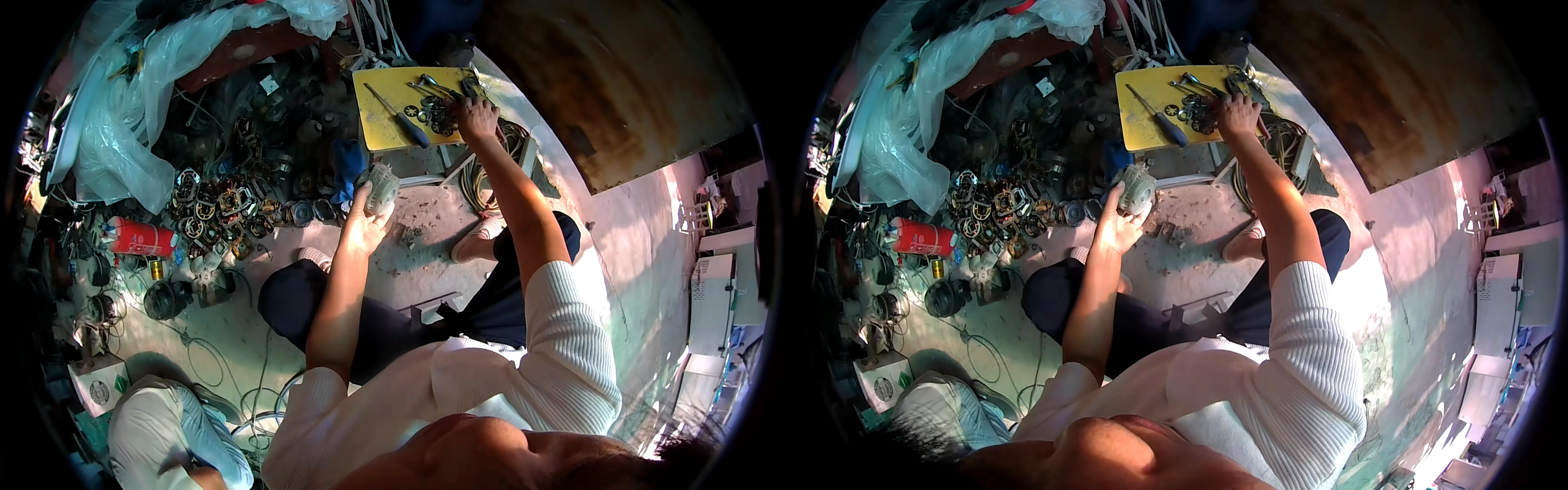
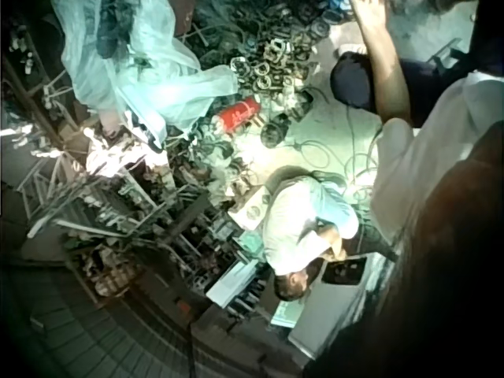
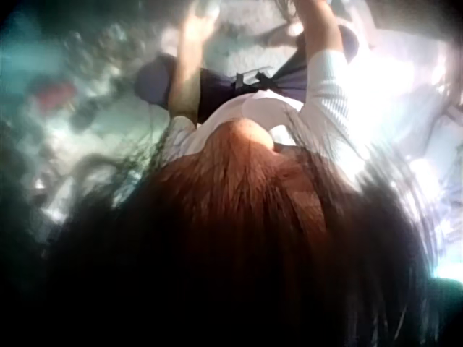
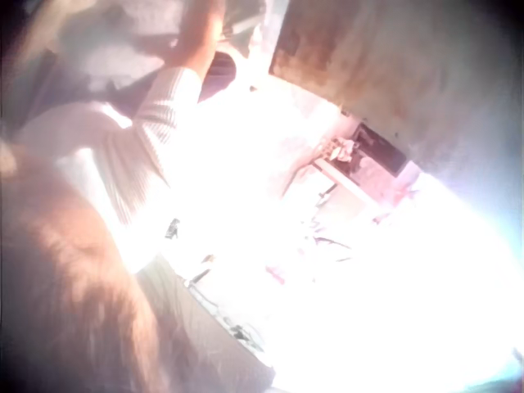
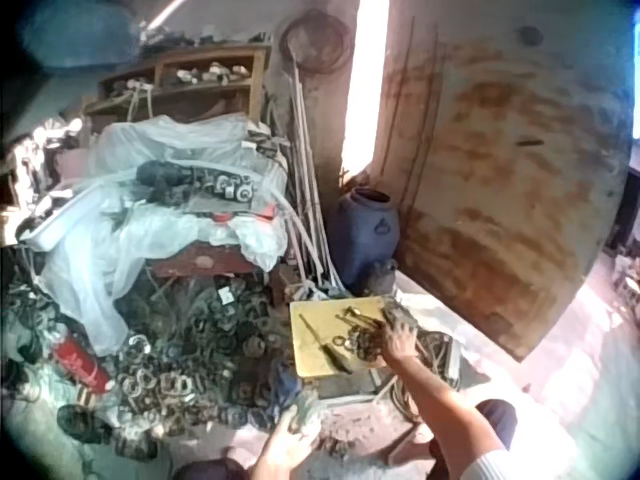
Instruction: The person uses a screwdriver and a wrench to disassemble parts of an electric motor while sitting.
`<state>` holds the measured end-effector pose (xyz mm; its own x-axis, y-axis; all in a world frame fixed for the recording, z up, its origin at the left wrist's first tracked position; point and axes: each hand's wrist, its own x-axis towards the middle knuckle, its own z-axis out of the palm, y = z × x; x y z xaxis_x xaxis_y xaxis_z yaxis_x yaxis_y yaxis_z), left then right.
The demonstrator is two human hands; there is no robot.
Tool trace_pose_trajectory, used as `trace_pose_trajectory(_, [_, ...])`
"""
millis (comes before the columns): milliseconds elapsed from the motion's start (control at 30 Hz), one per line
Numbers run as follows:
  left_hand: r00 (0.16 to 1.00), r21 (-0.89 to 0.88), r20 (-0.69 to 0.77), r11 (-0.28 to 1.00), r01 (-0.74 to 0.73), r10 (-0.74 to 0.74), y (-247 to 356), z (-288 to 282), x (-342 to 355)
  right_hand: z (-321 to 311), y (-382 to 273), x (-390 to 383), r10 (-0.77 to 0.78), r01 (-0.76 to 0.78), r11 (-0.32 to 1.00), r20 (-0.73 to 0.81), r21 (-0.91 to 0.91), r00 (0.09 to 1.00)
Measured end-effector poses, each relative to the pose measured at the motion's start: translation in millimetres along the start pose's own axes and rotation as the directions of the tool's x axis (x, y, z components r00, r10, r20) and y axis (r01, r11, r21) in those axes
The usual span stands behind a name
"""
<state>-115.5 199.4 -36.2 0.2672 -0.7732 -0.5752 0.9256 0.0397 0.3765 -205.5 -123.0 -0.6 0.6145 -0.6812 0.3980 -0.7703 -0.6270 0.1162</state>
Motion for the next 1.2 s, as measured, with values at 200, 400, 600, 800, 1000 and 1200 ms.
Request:
trace_pose_trajectory(200, [0.999,-0.035,-0.045,0.999,0.028,-0.03,3,-13,6,-69,-21,-39,0.127,-0.078,0.777,-0.034,0.625,0.991])
trace_pose_trajectory(400, [1.0,-0.085,0.003,0.996,0.0,0.0,4,-6,0,-127,-25,-156,-0.142,-0.483,0.254,0.526,0.838,0.839])
trace_pose_trajectory(600, [1.0,-0.029,-0.009,0.999,0.03,-0.03,-1,-13,8,-138,-30,-201,-0.211,-0.546,0.141,0.564,0.826,0.798])
trace_pose_trajectory(800, [0.999,0.025,0.017,0.998,0.049,-0.05,-2,-10,4,-132,-25,-211,-0.177,-0.582,0.116,0.594,0.805,0.785])
trace_pose_trajectory(1000, [0.999,0.049,0.022,0.998,0.031,-0.032,-4,-17,8,-148,-21,-207,-0.244,-0.769,-0.014,0.744,0.639,0.622])
trace_pose_trajectory(1200, [0.997,0.111,0.076,0.994,-0.005,-0.003,-9,-21,13,-127,-10,-218,-0.571,-0.876,-0.481,0.742,0.043,0.35])
